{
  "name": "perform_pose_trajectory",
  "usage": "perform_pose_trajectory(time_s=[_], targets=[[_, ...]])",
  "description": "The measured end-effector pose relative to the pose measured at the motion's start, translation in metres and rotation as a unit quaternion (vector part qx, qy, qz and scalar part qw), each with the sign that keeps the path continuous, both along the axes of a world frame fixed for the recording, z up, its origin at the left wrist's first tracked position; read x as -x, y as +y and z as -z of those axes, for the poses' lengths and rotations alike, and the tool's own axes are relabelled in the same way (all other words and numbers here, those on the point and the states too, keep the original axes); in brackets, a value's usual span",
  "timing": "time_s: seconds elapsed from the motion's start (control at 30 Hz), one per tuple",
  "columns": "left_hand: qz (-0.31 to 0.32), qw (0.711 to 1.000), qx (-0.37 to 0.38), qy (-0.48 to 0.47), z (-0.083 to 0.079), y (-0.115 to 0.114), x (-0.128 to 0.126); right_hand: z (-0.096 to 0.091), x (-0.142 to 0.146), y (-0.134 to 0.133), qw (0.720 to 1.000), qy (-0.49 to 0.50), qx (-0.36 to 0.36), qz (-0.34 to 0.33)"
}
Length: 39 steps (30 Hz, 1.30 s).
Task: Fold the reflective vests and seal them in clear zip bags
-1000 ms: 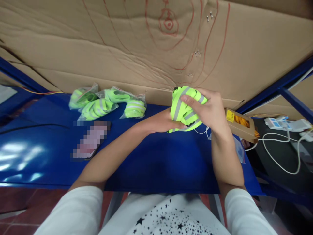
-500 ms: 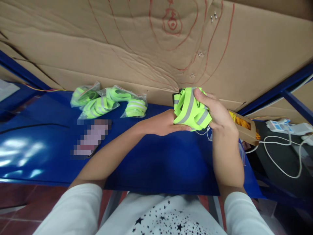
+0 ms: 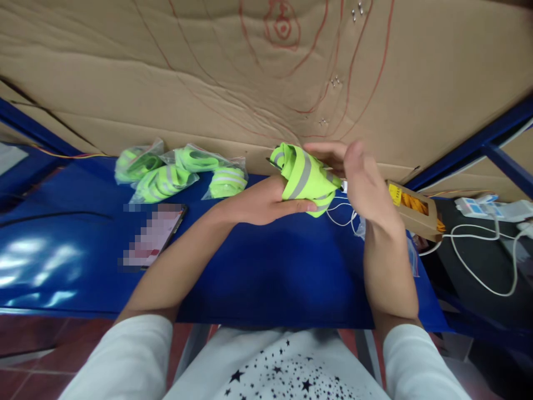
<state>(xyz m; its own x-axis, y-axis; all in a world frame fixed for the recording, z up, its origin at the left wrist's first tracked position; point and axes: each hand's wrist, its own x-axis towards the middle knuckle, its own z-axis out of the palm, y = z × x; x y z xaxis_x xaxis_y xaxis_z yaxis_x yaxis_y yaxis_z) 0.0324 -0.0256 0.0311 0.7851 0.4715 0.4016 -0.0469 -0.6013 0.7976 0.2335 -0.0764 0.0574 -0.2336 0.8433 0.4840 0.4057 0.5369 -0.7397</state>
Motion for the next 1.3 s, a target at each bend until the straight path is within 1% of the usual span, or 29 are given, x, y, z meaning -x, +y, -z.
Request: perform_pose_trajectory(time_s=[0.03, 0.07, 0.1, 0.17, 0.23, 0.27, 0.3, 0.33, 0.37, 0.43, 0.47, 0.5, 0.6, 0.67, 0.73, 0.77, 0.83, 0.9, 0.97, 1.03, 1.1, 1.17, 1.3], targets=[[-0.013, 1.0, -0.005, -0.014, 0.0, 0.0, -0.001, -0.001, 0.003, -0.003, 0.999, -0.039, -0.018, -0.014], [-0.028, 0.999, -0.004, -0.028, -0.001, 0.0, -0.001, -0.001, 0.006, -0.003, 0.997, -0.072, -0.042, -0.011], [-0.042, 0.998, 0.003, -0.038, -0.001, 0.001, -0.001, 0.001, 0.011, -0.003, 0.994, -0.089, -0.064, 0.008], [-0.053, 0.997, 0.037, -0.039, 0.0, 0.004, 0.0, 0.008, 0.019, 0.004, 0.992, -0.081, -0.077, 0.056], [-0.017, 0.995, 0.095, 0.002, 0.0, 0.01, 0.003, 0.017, 0.024, 0.012, 0.993, -0.061, -0.064, 0.075], [0.009, 0.992, 0.126, 0.026, 0.0, 0.013, 0.004, 0.021, 0.026, 0.016, 0.994, -0.053, -0.06, 0.079], [0.021, 0.987, 0.153, 0.047, 0.001, 0.016, 0.006, 0.024, 0.026, 0.019, 0.993, -0.042, -0.063, 0.089], [0.011, 0.983, 0.171, 0.06, 0.001, 0.019, 0.007, 0.026, 0.026, 0.021, 0.991, -0.024, -0.071, 0.108], [-0.021, 0.981, 0.179, 0.065, 0.002, 0.021, 0.008, 0.028, 0.026, 0.022, 0.988, -0.003, -0.08, 0.132], [-0.1, 0.978, 0.173, 0.052, 0.005, 0.024, 0.008, 0.028, 0.026, 0.021, 0.981, 0.035, -0.089, 0.171], [-0.122, 0.977, 0.168, 0.041, 0.006, 0.024, 0.008, 0.027, 0.026, 0.02, 0.979, 0.05, -0.083, 0.181], [-0.13, 0.977, 0.167, 0.024, 0.007, 0.023, 0.007, 0.026, 0.027, 0.019, 0.978, 0.062, -0.073, 0.184], [-0.112, 0.971, 0.198, -0.073, 0.009, 0.017, -0.002, 0.025, 0.03, 0.017, 0.973, 0.101, -0.049, 0.2], [-0.094, 0.951, 0.245, -0.163, 0.011, 0.012, -0.011, 0.028, 0.033, 0.02, 0.966, 0.118, -0.058, 0.222], [-0.081, 0.917, 0.307, -0.241, 0.015, 0.006, -0.021, 0.035, 0.034, 0.026, 0.96, 0.122, -0.085, 0.238], [-0.081, 0.899, 0.339, -0.266, 0.017, 0.004, -0.026, 0.04, 0.034, 0.03, 0.957, 0.125, -0.098, 0.242], [-0.099, 0.868, 0.387, -0.295, 0.023, 0.002, -0.033, 0.05, 0.032, 0.04, 0.956, 0.141, -0.095, 0.238], [-0.121, 0.85, 0.401, -0.318, 0.029, 0.004, -0.036, 0.059, 0.029, 0.048, 0.964, 0.172, -0.046, 0.199], [-0.129, 0.845, 0.399, -0.331, 0.033, 0.008, -0.036, 0.063, 0.026, 0.054, 0.971, 0.204, 0.024, 0.122], [-0.124, 0.849, 0.398, -0.326, 0.036, 0.014, -0.035, 0.065, 0.023, 0.056, 0.969, 0.228, 0.083, 0.049], [-0.113, 0.856, 0.393, -0.316, 0.039, 0.019, -0.033, 0.065, 0.022, 0.057, 0.963, 0.242, 0.113, 0.02], [-0.103, 0.863, 0.382, -0.314, 0.041, 0.023, -0.033, 0.064, 0.021, 0.057, 0.965, 0.241, 0.102, 0.027], [-0.09, 0.87, 0.372, -0.31, 0.041, 0.025, -0.03, 0.063, 0.016, 0.055, 0.978, 0.198, 0.032, 0.056]])
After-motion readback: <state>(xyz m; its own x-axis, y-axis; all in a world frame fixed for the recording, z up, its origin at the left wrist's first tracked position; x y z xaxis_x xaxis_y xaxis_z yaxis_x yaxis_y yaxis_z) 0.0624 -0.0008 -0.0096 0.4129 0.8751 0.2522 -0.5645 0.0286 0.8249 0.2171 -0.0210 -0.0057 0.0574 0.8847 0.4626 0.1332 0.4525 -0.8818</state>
